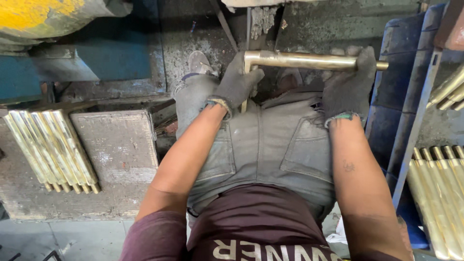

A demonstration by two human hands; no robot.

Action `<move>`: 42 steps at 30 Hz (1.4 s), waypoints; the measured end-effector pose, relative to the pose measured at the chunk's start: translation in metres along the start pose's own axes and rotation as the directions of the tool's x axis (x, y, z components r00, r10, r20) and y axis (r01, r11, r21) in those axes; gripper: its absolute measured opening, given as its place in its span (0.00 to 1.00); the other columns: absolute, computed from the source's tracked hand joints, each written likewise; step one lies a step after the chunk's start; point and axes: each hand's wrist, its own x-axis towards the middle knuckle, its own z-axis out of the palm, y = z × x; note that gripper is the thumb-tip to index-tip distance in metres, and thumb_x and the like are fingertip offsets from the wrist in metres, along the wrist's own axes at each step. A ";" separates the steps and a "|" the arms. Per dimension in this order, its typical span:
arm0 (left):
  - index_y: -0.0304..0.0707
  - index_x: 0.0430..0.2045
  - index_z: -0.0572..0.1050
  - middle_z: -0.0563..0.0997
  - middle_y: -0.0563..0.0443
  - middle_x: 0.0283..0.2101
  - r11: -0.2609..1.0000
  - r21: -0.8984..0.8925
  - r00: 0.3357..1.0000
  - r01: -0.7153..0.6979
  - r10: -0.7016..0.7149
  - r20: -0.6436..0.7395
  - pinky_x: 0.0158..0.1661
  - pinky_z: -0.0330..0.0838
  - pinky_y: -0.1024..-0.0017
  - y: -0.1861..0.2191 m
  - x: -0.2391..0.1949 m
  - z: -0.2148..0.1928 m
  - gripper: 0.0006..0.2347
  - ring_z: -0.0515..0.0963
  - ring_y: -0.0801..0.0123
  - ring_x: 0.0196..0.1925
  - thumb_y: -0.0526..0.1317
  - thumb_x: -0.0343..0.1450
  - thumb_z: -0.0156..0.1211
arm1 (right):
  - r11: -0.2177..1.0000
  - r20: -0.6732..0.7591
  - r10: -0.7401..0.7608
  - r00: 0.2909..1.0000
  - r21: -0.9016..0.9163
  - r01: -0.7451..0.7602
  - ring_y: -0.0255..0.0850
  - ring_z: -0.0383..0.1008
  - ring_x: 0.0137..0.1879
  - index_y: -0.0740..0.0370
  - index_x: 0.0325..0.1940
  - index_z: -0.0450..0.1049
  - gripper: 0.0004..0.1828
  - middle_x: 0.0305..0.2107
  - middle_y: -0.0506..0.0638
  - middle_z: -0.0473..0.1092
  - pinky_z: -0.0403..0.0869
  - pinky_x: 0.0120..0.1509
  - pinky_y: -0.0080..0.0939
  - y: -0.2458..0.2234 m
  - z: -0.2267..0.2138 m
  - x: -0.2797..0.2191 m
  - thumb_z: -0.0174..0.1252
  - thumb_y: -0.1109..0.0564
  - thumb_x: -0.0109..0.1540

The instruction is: The person holds a metal pipe against a rotating grinding wheel, turning and moving the pipe to smooth different areas of its surface and edges.

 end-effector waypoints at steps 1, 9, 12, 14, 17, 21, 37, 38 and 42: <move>0.36 0.52 0.71 0.75 0.56 0.34 1.000 0.023 1.000 0.004 -0.004 -0.003 0.27 0.75 0.75 0.001 0.001 -0.002 0.16 0.76 0.79 0.27 0.32 0.70 0.61 | 1.000 -0.002 0.005 1.000 0.017 -0.005 0.43 0.75 0.52 0.52 0.43 0.71 0.14 0.40 0.46 0.72 0.70 0.49 0.45 0.000 0.001 -0.001 0.58 0.41 0.67; 0.30 0.42 0.73 0.73 0.52 0.26 0.885 -0.326 0.940 0.333 -0.339 0.040 0.18 0.67 0.72 -0.012 0.021 -0.005 0.12 0.70 0.73 0.18 0.32 0.66 0.62 | 0.984 -0.203 0.155 0.967 -0.056 -0.170 0.40 0.70 0.56 0.51 0.57 0.70 0.22 0.47 0.45 0.71 0.67 0.57 0.44 0.006 0.011 0.012 0.57 0.38 0.66; 0.33 0.40 0.75 0.74 0.52 0.25 0.794 -0.415 0.881 0.444 -0.472 0.038 0.16 0.66 0.72 -0.015 0.028 -0.013 0.12 0.70 0.73 0.17 0.32 0.63 0.62 | 0.971 -0.198 0.225 0.954 -0.037 -0.237 0.42 0.72 0.61 0.50 0.64 0.68 0.28 0.52 0.46 0.72 0.70 0.65 0.49 0.008 0.024 0.017 0.56 0.37 0.64; 0.30 0.39 0.75 0.74 0.51 0.25 0.734 -0.476 0.852 0.484 -0.519 0.066 0.16 0.66 0.71 -0.016 0.037 -0.020 0.11 0.70 0.72 0.17 0.31 0.64 0.61 | 0.970 -0.130 0.234 0.963 -0.042 -0.241 0.46 0.72 0.62 0.48 0.64 0.65 0.29 0.53 0.48 0.71 0.72 0.68 0.57 0.008 0.029 0.018 0.56 0.39 0.61; 0.28 0.37 0.74 0.74 0.49 0.26 0.725 -0.472 0.840 0.501 -0.540 0.061 0.17 0.67 0.70 -0.014 0.040 -0.021 0.09 0.70 0.71 0.18 0.31 0.66 0.61 | 0.970 -0.166 0.240 0.957 0.010 -0.241 0.45 0.74 0.60 0.52 0.62 0.68 0.25 0.52 0.48 0.73 0.74 0.64 0.54 0.011 0.029 0.018 0.57 0.41 0.64; 0.39 0.44 0.76 0.71 0.56 0.25 0.801 -0.423 0.897 0.424 -0.436 0.074 0.16 0.65 0.74 -0.004 0.021 -0.019 0.15 0.68 0.75 0.16 0.30 0.64 0.59 | 0.979 -0.147 0.203 0.968 0.039 -0.199 0.44 0.75 0.56 0.55 0.57 0.71 0.20 0.48 0.48 0.74 0.75 0.55 0.50 0.013 0.026 0.021 0.56 0.43 0.67; 0.33 0.46 0.71 0.74 0.53 0.28 0.881 -0.353 0.942 0.315 -0.335 0.004 0.22 0.69 0.72 -0.011 0.007 -0.030 0.14 0.73 0.72 0.22 0.31 0.66 0.61 | 0.969 -0.122 0.239 0.963 0.093 -0.229 0.47 0.71 0.61 0.51 0.58 0.72 0.20 0.54 0.50 0.71 0.69 0.65 0.52 0.023 0.022 0.010 0.50 0.40 0.68; 0.32 0.46 0.73 0.75 0.52 0.30 0.872 -0.382 0.943 0.307 -0.333 0.000 0.23 0.70 0.72 -0.017 0.011 -0.031 0.14 0.74 0.72 0.24 0.31 0.67 0.62 | 0.956 -0.128 0.279 0.952 0.130 -0.263 0.46 0.70 0.65 0.50 0.63 0.73 0.24 0.58 0.49 0.71 0.67 0.70 0.51 0.020 0.027 0.010 0.48 0.40 0.68; 0.30 0.41 0.74 0.77 0.46 0.28 0.783 -0.464 0.887 0.413 -0.462 0.009 0.20 0.72 0.69 -0.030 0.030 -0.037 0.11 0.75 0.67 0.20 0.31 0.66 0.62 | 0.956 -0.276 0.294 0.915 0.099 -0.277 0.52 0.67 0.70 0.52 0.66 0.64 0.24 0.59 0.53 0.66 0.68 0.73 0.62 0.023 0.039 0.016 0.51 0.42 0.68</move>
